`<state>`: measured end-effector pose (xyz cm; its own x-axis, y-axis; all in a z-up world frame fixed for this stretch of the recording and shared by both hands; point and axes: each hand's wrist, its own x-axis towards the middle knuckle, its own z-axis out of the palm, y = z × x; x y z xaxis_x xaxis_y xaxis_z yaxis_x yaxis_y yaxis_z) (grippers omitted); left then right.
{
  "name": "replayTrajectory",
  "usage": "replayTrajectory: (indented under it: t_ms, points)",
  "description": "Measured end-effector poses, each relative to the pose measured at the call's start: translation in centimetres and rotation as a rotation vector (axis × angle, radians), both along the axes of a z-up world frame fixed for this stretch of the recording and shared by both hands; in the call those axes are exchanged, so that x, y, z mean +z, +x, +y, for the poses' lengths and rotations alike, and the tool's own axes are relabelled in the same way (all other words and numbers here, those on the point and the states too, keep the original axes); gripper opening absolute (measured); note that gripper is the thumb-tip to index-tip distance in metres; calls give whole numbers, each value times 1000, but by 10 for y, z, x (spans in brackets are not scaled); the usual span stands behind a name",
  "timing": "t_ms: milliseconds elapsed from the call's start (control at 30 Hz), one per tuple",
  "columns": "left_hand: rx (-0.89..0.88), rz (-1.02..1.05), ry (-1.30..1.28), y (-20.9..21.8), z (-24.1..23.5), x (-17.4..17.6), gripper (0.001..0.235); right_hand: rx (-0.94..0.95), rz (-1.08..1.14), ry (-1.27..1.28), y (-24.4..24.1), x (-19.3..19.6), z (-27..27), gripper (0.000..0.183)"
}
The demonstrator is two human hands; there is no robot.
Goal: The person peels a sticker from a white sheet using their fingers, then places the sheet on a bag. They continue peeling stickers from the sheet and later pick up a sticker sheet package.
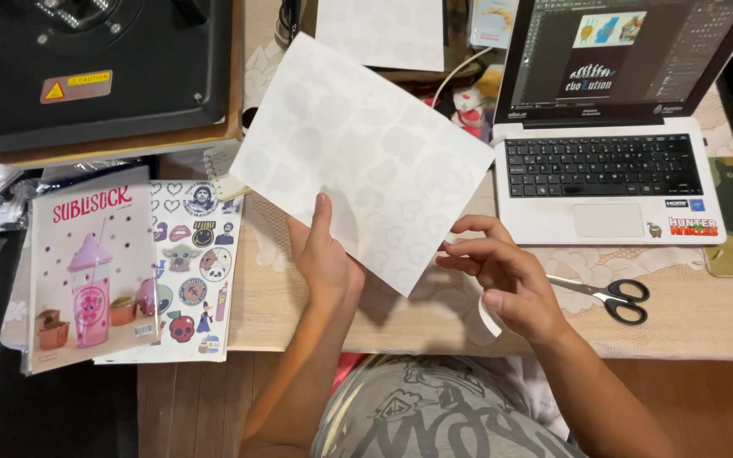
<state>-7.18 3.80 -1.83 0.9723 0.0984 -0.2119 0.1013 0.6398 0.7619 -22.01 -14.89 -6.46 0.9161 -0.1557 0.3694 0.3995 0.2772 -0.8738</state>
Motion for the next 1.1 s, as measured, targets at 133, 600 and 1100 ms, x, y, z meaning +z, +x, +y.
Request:
replayTrajectory:
  t_ms: [133,600,1100]
  points:
    - [58,76,-4,-6,9,-38,67,74,53,91,3,-22,-2,79]
    - [104,-516,786,-54,56,-75,121,-16,23,186,-1,-49,-21,82]
    - [-102,-1166,1082,-82,17,48,22,61,-19,5,-8,23,3,67]
